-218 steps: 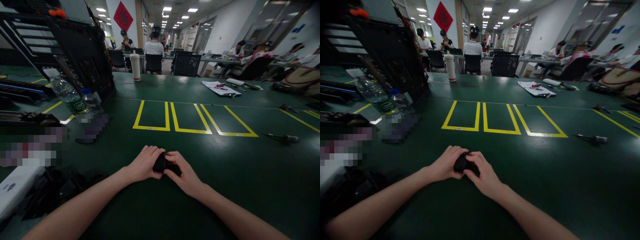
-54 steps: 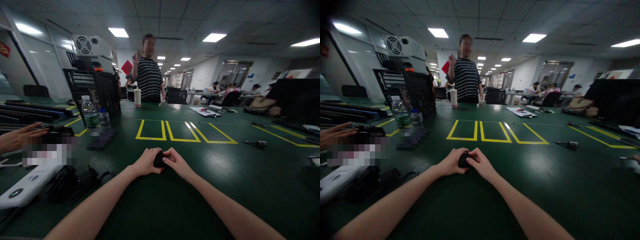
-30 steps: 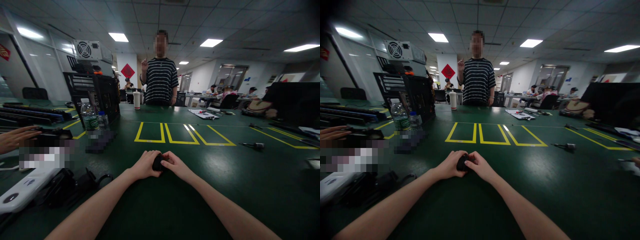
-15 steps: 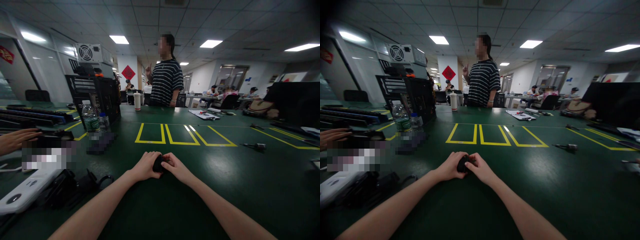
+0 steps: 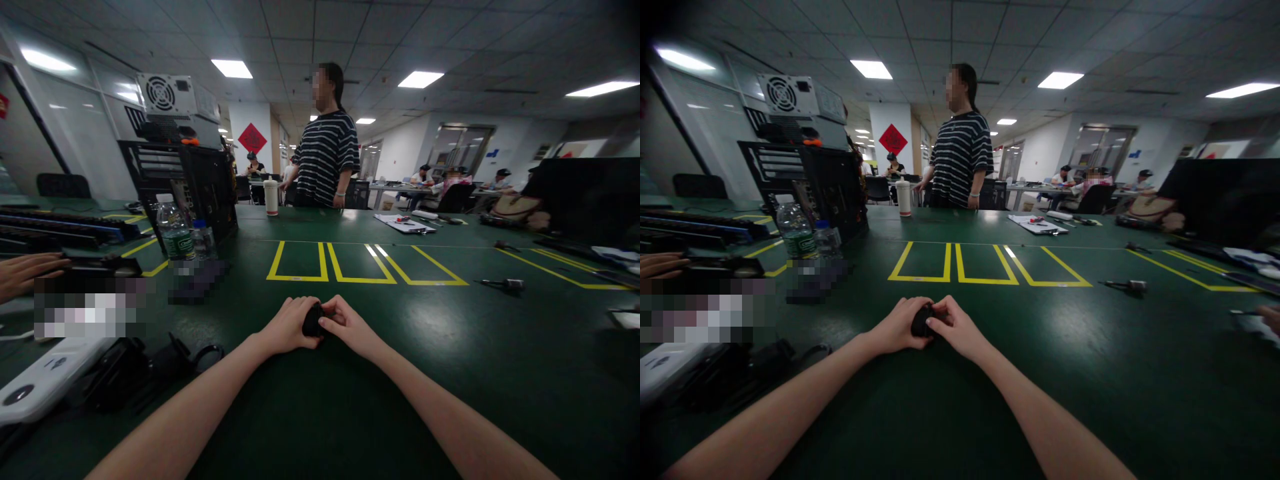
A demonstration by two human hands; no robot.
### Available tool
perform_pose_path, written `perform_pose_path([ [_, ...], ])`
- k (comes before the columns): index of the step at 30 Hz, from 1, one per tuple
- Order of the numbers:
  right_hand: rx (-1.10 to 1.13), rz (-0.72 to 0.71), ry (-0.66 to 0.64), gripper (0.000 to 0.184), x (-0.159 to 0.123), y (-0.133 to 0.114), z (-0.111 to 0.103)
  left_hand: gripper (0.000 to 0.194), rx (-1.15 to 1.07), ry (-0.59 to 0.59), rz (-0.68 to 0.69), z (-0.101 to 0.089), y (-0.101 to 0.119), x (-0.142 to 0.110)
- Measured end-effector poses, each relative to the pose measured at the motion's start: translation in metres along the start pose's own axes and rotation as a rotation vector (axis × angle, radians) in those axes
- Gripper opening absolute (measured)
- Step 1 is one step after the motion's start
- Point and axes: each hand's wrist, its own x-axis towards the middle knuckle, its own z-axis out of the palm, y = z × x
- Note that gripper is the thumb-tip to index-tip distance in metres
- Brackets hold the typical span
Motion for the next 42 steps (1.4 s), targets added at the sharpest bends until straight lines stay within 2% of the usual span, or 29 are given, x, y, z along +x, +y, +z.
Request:
perform_pose_path([
  [4, -0.044, 0.043, -0.006, 0.021, 0.0, -0.001, -0.001, 0.059, 0.004, 0.005, -0.009, 0.001, -0.001, 0.0],
  [10, 0.008, -0.012, -0.089, 0.023, -0.004, -0.003, -0.002, 0.061, 0.05, 0.027, -0.004, 0.004, -0.003, 0.001],
  [16, -0.012, -0.009, -0.035, 0.015, -0.003, -0.004, 0.0, 0.06, 0.026, 0.015, -0.012, 0.001, 0.0, 0.0],
  [21, -0.038, 0.028, -0.012, 0.02, -0.001, -0.003, -0.001, 0.059, 0.012, 0.0, -0.011, -0.001, 0.001, 0.0],
  [28, 0.012, 0.02, -0.086, 0.024, -0.008, -0.011, -0.001, 0.059, 0.013, -0.001, -0.017, -0.001, 0.002, 0.0],
  [34, -0.023, 0.011, 0.006, 0.017, -0.004, -0.006, 0.002, 0.059, 0.007, 0.001, -0.013, -0.004, 0.004, -0.001],
  [37, -0.053, 0.02, 0.029, 0.019, -0.001, -0.002, 0.003, 0.061, 0.008, 0.007, -0.012, -0.002, 0.003, 0.0],
  [42, -0.022, 0.033, -0.036, 0.022, -0.004, -0.006, 0.001, 0.06, 0.007, 0.018, -0.002, -0.001, 0.002, 0.001],
])
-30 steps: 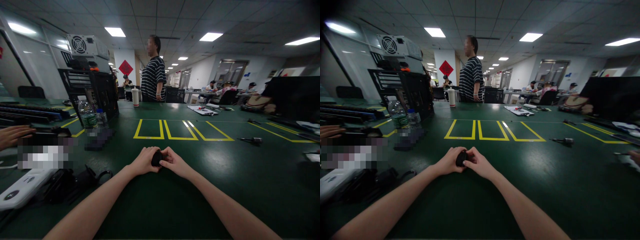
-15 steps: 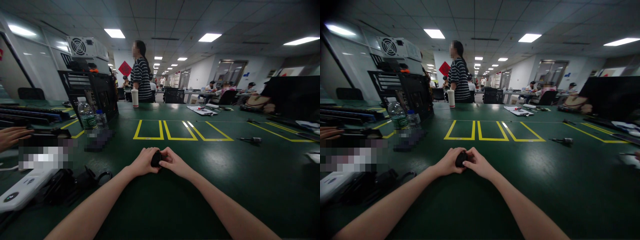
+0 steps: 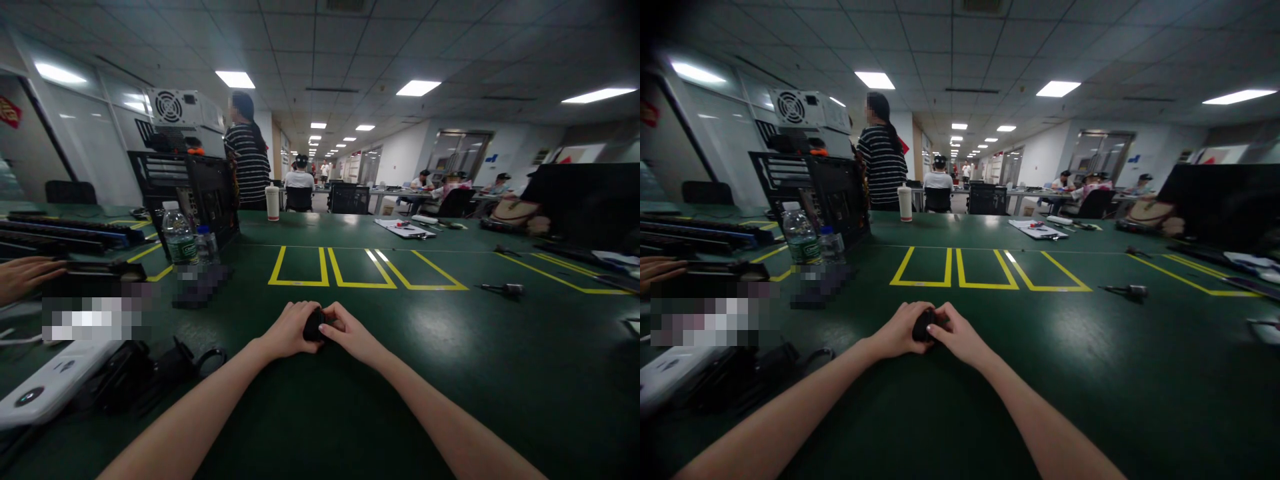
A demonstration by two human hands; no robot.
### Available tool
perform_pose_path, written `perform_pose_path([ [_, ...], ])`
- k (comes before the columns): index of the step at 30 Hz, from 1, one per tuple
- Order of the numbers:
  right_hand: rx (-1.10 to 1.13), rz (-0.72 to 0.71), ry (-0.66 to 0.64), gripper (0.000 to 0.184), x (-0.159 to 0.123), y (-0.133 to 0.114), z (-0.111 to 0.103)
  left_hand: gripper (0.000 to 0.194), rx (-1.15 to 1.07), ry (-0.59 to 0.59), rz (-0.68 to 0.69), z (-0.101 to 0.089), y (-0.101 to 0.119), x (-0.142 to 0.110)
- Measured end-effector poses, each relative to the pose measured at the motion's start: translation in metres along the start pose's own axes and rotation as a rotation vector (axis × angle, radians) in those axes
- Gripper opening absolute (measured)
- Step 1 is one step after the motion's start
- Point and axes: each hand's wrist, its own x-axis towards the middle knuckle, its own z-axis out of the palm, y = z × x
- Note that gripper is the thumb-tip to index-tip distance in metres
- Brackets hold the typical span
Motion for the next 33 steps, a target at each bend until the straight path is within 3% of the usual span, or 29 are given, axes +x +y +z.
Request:
perform_pose_path([
  [4, 0.042, -0.032, -0.029, 0.022, -0.0045, -0.0052, 0.0006, 0.061, 0.015, -0.002, -0.006, -0.0001, 0.0009, -0.0001],
  [11, -0.053, -0.04, 0.075, 0.018, 0.0017, 0.0023, 0.0025, 0.061, 0.019, -0.011, -0.005, -0.0005, 0.0011, 0.0001],
  [15, -0.044, 0.025, 0.038, 0.022, 0.0016, 0.0036, 0.0001, 0.06, 0.02, -0.016, -0.014, 0.0011, -0.0006, 0.0006],
  [20, 0.019, -0.012, -0.045, 0.026, -0.0027, 0.001, -0.0028, 0.06, 0.027, -0.018, 0.003, 0.0008, -0.0007, 0.0004],
  [25, 0.004, -0.033, 0.029, 0.019, -0.0001, 0.0022, -0.0021, 0.06, 0.037, -0.011, 0.008, 0.0004, 0.0005, 0.0],
  [33, -0.019, 0.038, 0.01, 0.024, 0.003, 0.0025, -0.0046, 0.059, 0.03, -0.015, -0.014, 0.0005, 0.0007, -0.0001],
])
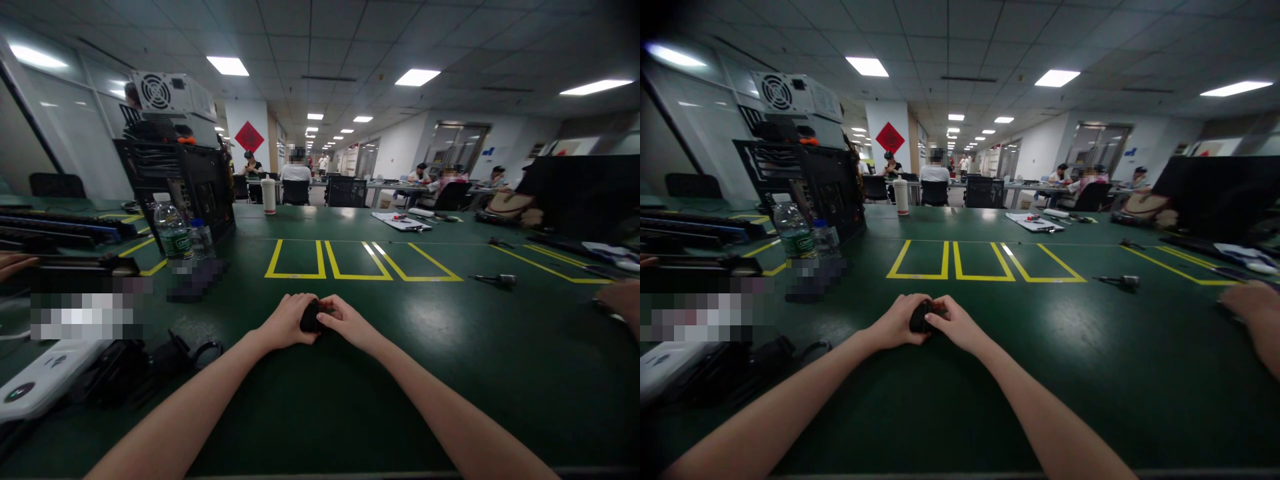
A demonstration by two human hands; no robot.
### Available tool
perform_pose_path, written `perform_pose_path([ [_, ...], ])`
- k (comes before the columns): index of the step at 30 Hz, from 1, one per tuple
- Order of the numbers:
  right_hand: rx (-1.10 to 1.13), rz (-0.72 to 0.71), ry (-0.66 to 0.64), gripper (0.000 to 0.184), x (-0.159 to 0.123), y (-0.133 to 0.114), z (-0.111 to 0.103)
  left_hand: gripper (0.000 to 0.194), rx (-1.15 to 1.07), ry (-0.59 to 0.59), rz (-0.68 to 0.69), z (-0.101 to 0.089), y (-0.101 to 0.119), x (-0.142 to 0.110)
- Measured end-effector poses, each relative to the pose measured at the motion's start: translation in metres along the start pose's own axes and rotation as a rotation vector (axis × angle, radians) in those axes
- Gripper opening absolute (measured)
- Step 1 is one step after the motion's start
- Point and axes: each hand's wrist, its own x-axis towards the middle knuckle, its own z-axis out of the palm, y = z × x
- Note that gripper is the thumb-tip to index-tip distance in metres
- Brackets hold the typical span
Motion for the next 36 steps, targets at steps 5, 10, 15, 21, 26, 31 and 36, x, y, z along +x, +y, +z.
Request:
perform_pose_path([
  [5, 0.068, -0.039, -0.061, 0.029, -0.005, -0.003, 0.0, 0.059, -0.007, 0.002, -0.006, 0.0, 0.0, -0.001],
  [10, 0.037, -0.046, -0.017, 0.02, -0.005, -0.003, 0.002, 0.057, -0.024, -0.005, -0.004, 0.0, 0.0, -0.001],
  [15, -0.022, -0.037, 0.026, 0.023, 0.0, 0.0, 0.003, 0.059, -0.013, 0.011, -0.001, 0.002, -0.002, 0.0],
  [21, 0.07, -0.094, -0.054, 0.03, -0.002, 0.006, 0.002, 0.06, 0.004, 0.038, 0.024, 0.005, -0.003, 0.0],
  [26, 0.061, -0.116, 0.003, 0.019, -0.001, 0.006, 0.005, 0.06, 0.008, 0.05, 0.039, 0.005, -0.004, 0.0],
  [31, 0.05, -0.04, 0.04, 0.023, 0.001, 0.002, 0.004, 0.059, 0.017, 0.025, 0.023, 0.003, -0.004, 0.0],
  [36, 0.098, -0.066, -0.043, 0.025, -0.001, 0.004, 0.002, 0.056, 0.011, 0.012, 0.026, 0.002, -0.003, 0.0],
])
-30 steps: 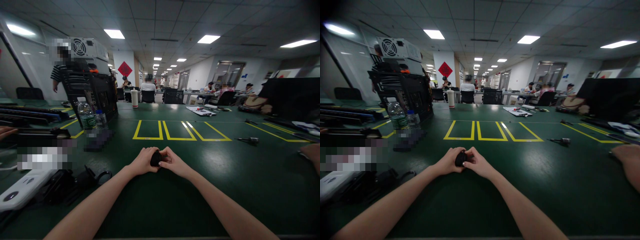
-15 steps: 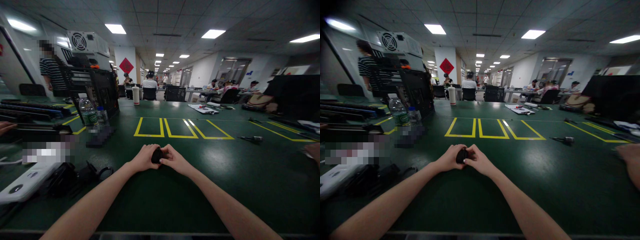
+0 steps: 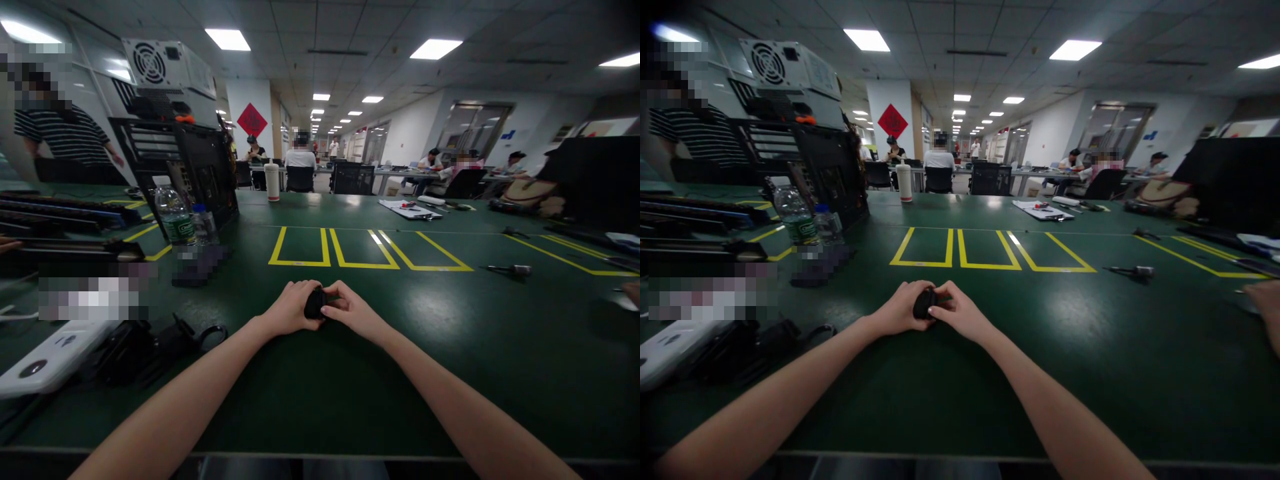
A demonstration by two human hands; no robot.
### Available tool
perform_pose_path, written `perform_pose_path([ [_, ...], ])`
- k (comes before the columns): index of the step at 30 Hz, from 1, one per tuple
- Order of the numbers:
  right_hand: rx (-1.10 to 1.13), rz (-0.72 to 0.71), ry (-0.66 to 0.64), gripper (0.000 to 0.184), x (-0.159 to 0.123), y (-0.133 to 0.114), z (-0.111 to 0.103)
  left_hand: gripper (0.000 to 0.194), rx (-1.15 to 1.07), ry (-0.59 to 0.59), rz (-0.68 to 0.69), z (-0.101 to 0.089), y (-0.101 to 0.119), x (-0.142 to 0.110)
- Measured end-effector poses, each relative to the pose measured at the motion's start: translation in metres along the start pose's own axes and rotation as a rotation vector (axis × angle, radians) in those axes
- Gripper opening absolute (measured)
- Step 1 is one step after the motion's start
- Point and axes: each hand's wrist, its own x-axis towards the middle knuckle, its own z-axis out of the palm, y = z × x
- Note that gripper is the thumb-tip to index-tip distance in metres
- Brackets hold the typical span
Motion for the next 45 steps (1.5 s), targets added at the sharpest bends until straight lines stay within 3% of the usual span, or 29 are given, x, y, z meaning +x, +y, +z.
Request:
perform_pose_path([
  [3, 0.011, -0.044, 0.004, 0.027, -0.0015, 0.0007, 0.0003, 0.059, 0.005, 0.019, 0.0, 0.0021, -0.0013, 0.0002],
  [7, -0.039, -0.042, 0.067, 0.016, 0.0004, 0.0019, 0.0019, 0.059, 0.013, 0.023, -0.014, 0.0041, -0.0028, 0.0005],
  [13, -0.073, 0.009, 0.119, 0.024, 0.0045, 0.0075, 0.0024, 0.06, 0.004, 0.017, -0.02, 0.0027, -0.0016, 0.0001],
  [21, 0.002, -0.043, 0.027, 0.025, -0.0015, 0.002, 0.0034, 0.058, 0.017, 0.033, -0.009, 0.005, -0.0015, 0.0008],
  [27, -0.054, -0.047, 0.105, 0.016, 0.0004, 0.0035, 0.0041, 0.058, 0.003, 0.02, -0.014, 0.0021, 0.0, -0.0003],
  [32, -0.083, 0.003, 0.125, 0.024, 0.0029, 0.0061, 0.0037, 0.058, -0.003, 0.018, -0.031, 0.0, 0.002, -0.001],
  [39, -0.002, -0.009, 0.028, 0.025, -0.0011, 0.0013, 0.0023, 0.056, -0.005, 0.007, -0.039, -0.0008, 0.0044, -0.0008],
  [45, 0.021, -0.041, 0.059, 0.021, 0.0019, 0.0069, 0.0024, 0.059, 0.017, 0.012, -0.035, -0.0005, 0.0064, -0.0002],
])
